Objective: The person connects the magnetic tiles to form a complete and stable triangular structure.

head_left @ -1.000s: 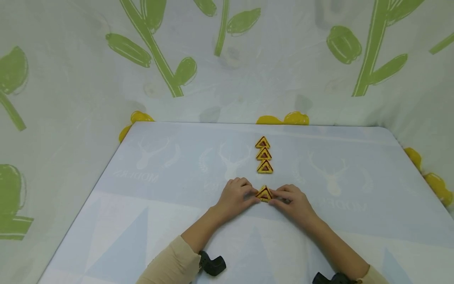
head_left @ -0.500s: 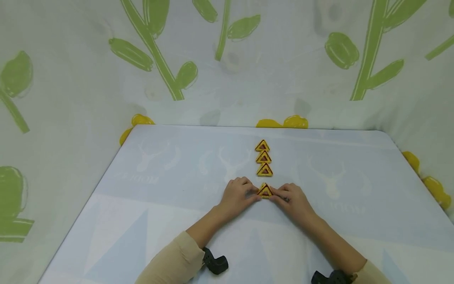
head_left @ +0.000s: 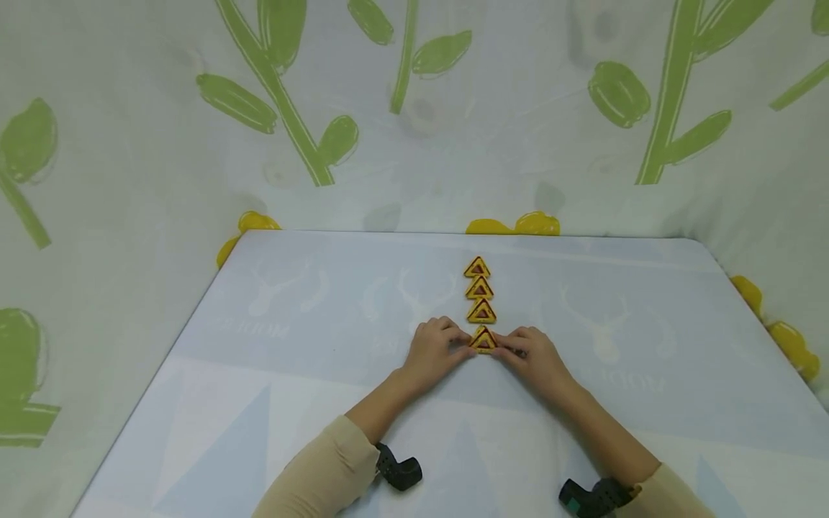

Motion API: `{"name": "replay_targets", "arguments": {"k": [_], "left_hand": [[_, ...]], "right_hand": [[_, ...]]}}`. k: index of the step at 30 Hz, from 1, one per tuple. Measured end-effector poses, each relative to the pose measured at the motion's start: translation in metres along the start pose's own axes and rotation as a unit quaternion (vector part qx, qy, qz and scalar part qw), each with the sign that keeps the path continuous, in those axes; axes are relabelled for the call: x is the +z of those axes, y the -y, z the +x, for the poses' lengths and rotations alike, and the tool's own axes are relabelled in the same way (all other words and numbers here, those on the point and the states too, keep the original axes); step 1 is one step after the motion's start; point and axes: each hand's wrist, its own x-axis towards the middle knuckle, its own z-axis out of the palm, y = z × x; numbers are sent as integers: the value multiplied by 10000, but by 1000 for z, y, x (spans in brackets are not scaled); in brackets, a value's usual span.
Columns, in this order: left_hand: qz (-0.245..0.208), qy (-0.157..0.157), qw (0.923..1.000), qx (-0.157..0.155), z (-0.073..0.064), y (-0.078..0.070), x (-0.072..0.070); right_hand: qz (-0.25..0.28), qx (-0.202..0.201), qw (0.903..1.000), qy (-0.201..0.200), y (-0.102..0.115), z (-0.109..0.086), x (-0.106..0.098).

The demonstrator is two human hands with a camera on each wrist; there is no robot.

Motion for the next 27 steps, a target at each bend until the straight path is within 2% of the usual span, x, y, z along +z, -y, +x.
{"name": "replay_targets", "arguments": {"k": [7,14,21,24,27], "left_hand": [[52,154,9998,-111,1,1,4],[38,-17,9999,-110,4,2,4],[-64,20,9999,-76,3,3,7],[-170,115,9997,-121,3,6,6],[-284,245,9989,-276,2,9,0]], "right_hand": [[29,551,9979,327,0,0,-2],[23,398,9990,195,-5,3,1],[-34,196,9997,103,-10,1,0],[17,329,9992,219,-8,1,-2],[13,643,9971,396,-5,2,-7]]}}
